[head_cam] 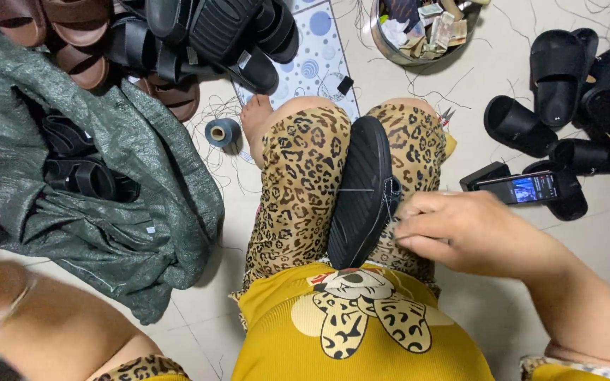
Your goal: Hand-stitching the edge of a black sandal strap or sole using a needle and thread.
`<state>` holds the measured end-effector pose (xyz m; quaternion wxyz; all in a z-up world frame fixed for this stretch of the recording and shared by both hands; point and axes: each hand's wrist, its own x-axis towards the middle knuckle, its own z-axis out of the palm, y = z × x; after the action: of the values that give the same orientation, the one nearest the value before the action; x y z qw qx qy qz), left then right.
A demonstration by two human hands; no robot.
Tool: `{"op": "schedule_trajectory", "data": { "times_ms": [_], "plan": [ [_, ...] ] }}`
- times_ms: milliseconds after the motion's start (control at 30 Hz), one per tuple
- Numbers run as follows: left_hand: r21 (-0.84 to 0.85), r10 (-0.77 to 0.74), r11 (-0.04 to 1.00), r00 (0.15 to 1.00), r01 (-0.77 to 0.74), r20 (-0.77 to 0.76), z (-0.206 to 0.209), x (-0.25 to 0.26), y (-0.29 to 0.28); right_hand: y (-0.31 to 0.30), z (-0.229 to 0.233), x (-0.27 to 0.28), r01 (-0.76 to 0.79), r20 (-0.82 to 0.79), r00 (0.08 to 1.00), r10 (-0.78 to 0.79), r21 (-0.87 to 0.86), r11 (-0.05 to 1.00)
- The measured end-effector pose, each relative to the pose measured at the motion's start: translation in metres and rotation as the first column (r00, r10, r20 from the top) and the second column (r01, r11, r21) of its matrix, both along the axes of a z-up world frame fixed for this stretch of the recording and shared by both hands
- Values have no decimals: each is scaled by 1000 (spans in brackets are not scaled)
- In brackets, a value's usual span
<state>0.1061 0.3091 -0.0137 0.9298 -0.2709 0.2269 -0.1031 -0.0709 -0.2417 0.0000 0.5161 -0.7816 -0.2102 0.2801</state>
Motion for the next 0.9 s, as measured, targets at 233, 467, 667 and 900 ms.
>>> {"op": "schedule_trajectory", "data": {
  "times_ms": [233,467,667,900],
  "plan": [
    [-349,-156,-598,533,-721,-832,-24,-19,-128,21,1,-6,384,662,702,262,-663,643],
    [826,-968,-162,249,-539,-28,-21,-80,-259,-41,-84,-2,880,648,407,-644,-89,467],
    [787,-753,-230,-408,-572,-516,-45,-94,-259,-158,-98,-48,961,566,270,-779,-106,256],
    [674,-998,-32,-12,-738,-61,-22,-41,-322,1,-41,-24,417,22,892,-452,-429,801]
  ]
}}
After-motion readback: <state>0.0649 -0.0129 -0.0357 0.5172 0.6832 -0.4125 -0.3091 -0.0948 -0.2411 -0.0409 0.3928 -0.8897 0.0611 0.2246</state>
